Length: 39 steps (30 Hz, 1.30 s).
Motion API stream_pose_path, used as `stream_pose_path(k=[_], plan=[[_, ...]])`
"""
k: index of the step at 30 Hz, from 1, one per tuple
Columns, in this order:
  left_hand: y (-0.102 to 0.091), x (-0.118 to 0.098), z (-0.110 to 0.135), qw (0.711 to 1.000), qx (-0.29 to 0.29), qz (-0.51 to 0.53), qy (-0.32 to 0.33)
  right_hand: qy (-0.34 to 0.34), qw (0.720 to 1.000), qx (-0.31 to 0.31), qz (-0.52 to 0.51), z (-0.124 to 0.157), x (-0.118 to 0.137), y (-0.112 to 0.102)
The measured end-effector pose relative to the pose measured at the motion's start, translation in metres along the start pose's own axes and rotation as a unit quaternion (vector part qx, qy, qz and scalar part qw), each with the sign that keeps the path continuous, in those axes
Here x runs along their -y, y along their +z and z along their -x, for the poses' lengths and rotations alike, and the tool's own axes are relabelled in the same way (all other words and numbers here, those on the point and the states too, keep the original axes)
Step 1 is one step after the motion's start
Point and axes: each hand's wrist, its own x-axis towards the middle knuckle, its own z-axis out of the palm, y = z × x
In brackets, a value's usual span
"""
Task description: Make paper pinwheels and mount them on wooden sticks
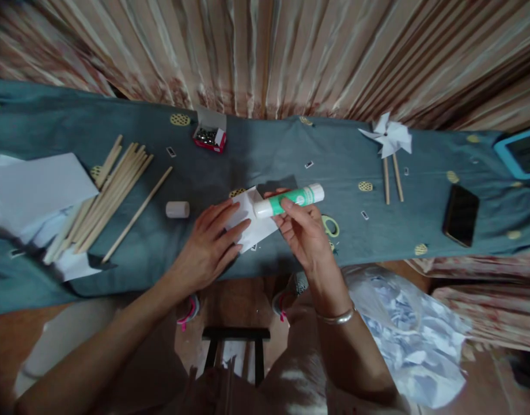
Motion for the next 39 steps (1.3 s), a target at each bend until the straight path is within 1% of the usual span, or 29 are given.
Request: stream_pose_path(k=[3,7,11,18,24,30,35,39], plan=[[0.004,-0.009,0.001,0.998,0.058,-0.016,-0.008,-0.048,0.996,-0.022,0.075,-0.001,-0.002,-0.005],[0.005,-0.01,-0.001,0.995,0.094,-0.031,-0.026,-0.095,0.978,-0.021,0.185,0.001,-0.009,-0.002],[0.006,-0.01,-0.001,0.994,0.101,-0.034,-0.034,-0.117,0.959,-0.02,0.257,0.001,-0.015,0.002],[0.006,-0.011,-0.001,0.993,0.106,-0.028,-0.039,-0.123,0.932,-0.026,0.341,-0.001,-0.014,0.005],[0.005,-0.011,-0.002,0.993,0.111,-0.017,-0.046,-0.142,0.889,-0.056,0.431,0.001,-0.013,0.008],[0.005,-0.011,-0.002,0.993,0.111,-0.009,-0.048,-0.146,0.866,-0.056,0.476,0.0,-0.017,0.005],[0.006,-0.01,-0.002,0.993,0.109,-0.011,-0.048,-0.161,0.872,-0.041,0.46,-0.001,-0.019,0.006],[0.006,-0.01,-0.001,0.993,0.108,-0.009,-0.047,-0.147,0.875,-0.041,0.459,-0.002,-0.019,0.007]])
